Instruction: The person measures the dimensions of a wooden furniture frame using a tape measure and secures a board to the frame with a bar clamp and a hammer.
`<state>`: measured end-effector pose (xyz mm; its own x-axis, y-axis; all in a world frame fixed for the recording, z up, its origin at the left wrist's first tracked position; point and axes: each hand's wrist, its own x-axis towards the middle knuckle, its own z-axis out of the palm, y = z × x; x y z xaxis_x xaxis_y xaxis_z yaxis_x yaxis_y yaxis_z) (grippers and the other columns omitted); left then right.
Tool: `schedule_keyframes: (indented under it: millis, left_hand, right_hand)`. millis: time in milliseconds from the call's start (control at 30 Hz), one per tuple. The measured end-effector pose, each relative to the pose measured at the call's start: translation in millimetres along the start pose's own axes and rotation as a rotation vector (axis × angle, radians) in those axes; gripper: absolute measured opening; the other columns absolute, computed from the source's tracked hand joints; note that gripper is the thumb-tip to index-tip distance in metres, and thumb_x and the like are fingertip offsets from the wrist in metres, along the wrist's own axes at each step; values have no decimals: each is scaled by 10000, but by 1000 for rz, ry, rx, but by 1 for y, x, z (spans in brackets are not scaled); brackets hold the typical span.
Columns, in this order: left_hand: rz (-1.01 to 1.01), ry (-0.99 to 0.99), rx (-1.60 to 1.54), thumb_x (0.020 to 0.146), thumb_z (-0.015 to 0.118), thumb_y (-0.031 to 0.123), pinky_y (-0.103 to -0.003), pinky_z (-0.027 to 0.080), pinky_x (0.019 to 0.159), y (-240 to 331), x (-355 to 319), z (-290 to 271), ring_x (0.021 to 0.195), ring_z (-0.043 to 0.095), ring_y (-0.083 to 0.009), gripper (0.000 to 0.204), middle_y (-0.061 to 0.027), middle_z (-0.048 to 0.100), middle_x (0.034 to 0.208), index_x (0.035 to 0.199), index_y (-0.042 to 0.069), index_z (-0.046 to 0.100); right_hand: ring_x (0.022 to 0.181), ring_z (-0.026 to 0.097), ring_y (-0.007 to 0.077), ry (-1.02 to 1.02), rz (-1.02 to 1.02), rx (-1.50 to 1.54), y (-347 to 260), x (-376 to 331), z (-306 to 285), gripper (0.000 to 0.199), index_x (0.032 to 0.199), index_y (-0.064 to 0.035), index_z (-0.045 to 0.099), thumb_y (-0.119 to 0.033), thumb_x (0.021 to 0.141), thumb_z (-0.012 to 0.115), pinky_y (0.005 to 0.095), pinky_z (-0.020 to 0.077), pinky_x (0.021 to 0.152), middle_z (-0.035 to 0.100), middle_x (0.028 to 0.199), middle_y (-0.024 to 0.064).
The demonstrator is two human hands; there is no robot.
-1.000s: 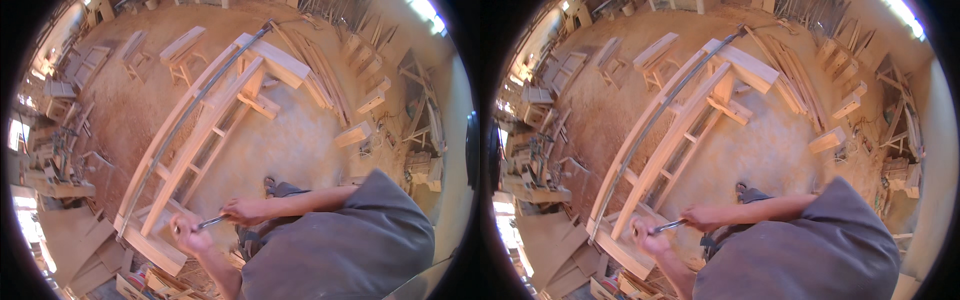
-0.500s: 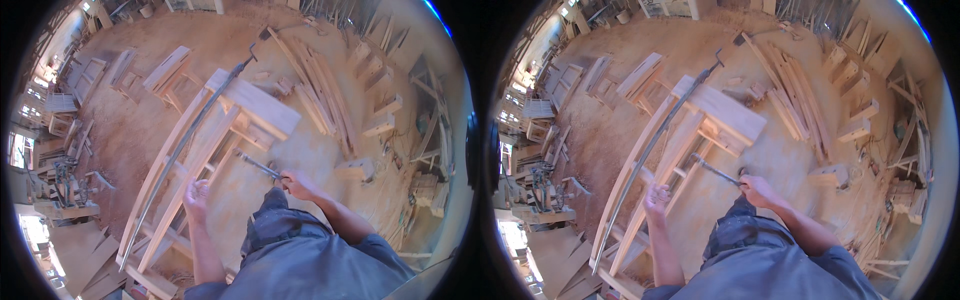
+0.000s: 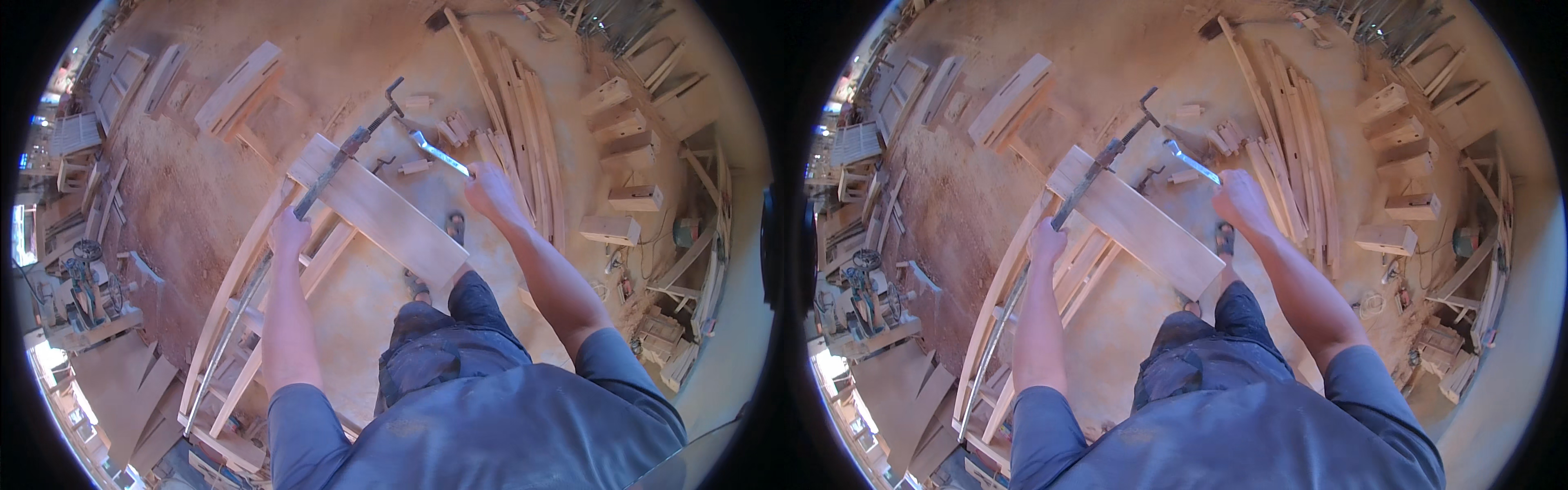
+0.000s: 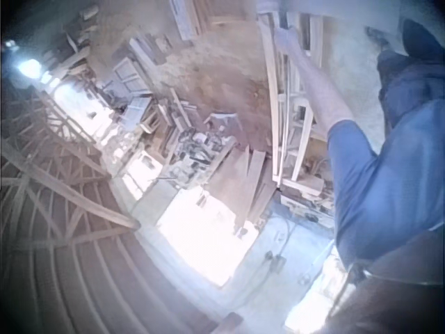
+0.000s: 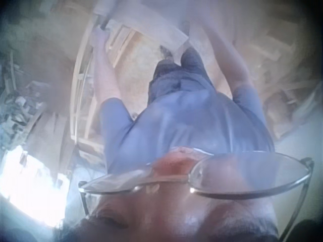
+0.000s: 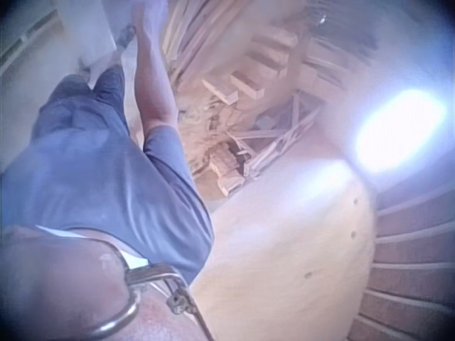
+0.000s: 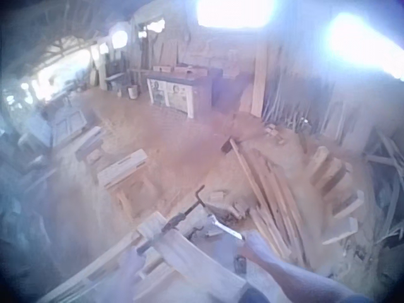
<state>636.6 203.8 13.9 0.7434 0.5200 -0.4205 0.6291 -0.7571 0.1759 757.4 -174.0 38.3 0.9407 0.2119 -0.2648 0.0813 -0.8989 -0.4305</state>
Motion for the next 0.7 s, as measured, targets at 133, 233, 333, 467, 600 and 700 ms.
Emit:
schedule_keyframes:
  millis: [133,233,333,467,600,700]
  left_hand:
    - [-133,-42,47,847,629,253,-459,514,890,8,8,-3,1047,655,-359,280,-174,701,1078,1083,130,714]
    - [-213,-77,59,832,613,203,-450,517,881,13,12,-7,1035,658,-350,252,-166,703,1061,1050,162,731]
    - [-245,-130,56,803,609,157,-447,519,872,18,16,-11,1016,663,-345,287,-163,703,1050,1060,184,733]
    - [-293,-173,64,772,601,111,-449,517,873,7,23,-7,992,668,-350,356,-166,705,1033,1088,210,734]
    - [-276,-139,78,763,601,116,-454,517,863,10,30,-1,982,659,-378,363,-198,696,998,1092,191,733]
    - [-292,-82,61,753,602,103,-453,521,850,13,28,-1,973,661,-377,407,-208,695,990,1124,212,730]
  right_hand:
    - [978,617,402,47,-13,-34,8,45,22,190,962,-49,680,-192,875,592,498,476,836,643,1033,196]
    - [933,616,388,25,-51,62,9,51,26,184,979,-52,653,-194,873,605,482,473,829,638,1013,189]
    - [921,610,374,83,-13,199,17,54,47,175,986,-63,636,-191,867,627,456,467,818,640,981,174]
    - [794,583,331,-15,-65,362,32,76,83,205,952,-40,593,-203,849,663,430,442,692,616,838,148]
    - [564,448,151,-152,-6,518,48,115,108,246,794,-21,586,-231,845,704,340,344,511,490,613,28]
    - [530,447,99,-237,31,580,45,122,117,297,706,-21,606,-263,844,709,335,367,495,467,537,30]
